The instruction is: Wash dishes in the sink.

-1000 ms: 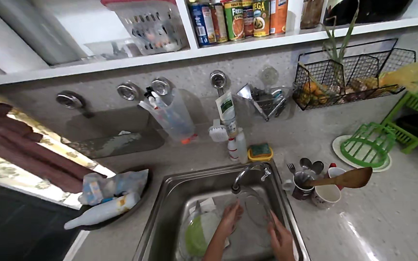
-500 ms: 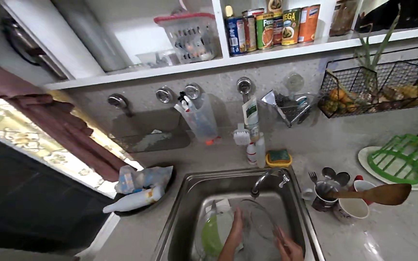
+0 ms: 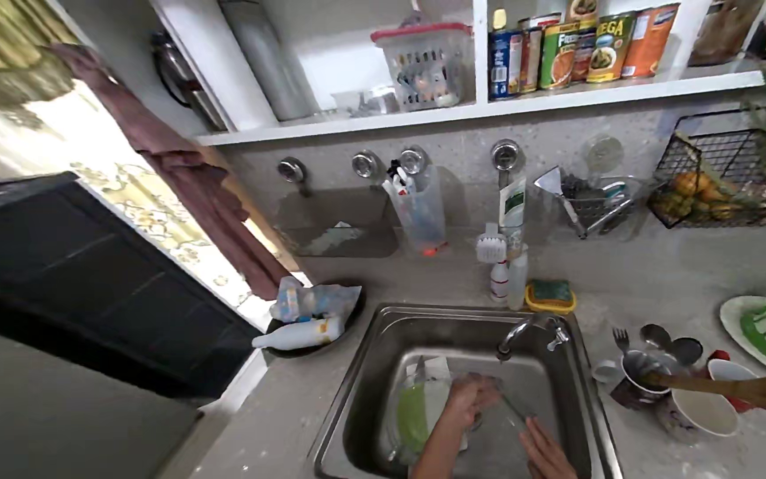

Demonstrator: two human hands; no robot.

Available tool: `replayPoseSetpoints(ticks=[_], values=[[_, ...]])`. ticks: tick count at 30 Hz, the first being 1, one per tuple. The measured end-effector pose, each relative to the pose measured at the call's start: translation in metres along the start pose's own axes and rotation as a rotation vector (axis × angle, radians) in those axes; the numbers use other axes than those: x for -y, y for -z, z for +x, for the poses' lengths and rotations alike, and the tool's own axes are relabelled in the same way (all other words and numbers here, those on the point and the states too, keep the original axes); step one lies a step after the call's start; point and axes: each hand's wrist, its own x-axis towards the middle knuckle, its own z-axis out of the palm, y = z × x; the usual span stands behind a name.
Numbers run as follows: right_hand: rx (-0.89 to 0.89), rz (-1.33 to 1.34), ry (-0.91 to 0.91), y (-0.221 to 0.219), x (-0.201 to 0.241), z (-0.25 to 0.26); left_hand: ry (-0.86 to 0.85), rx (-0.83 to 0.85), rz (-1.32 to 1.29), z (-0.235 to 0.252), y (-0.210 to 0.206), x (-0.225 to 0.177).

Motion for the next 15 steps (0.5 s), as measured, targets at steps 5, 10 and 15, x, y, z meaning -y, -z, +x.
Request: replayPoseSetpoints(ticks=[5, 10, 15], values=[[0.36, 0.119, -0.09, 0.0, 0.001, -0.004, -0.193, 0.047, 0.319, -0.035, 0.031, -0.01], [0.886, 0.018, -0.563, -0.007, 0.002, 0.018, -0.506, 0.037, 0.77, -0.081, 0.088, -0.036], [0.942, 0.256, -0.81, -0.07, -0.018, 0.039, -0.9, -0.181, 1.013, -0.121, 0.159, -0.035]])
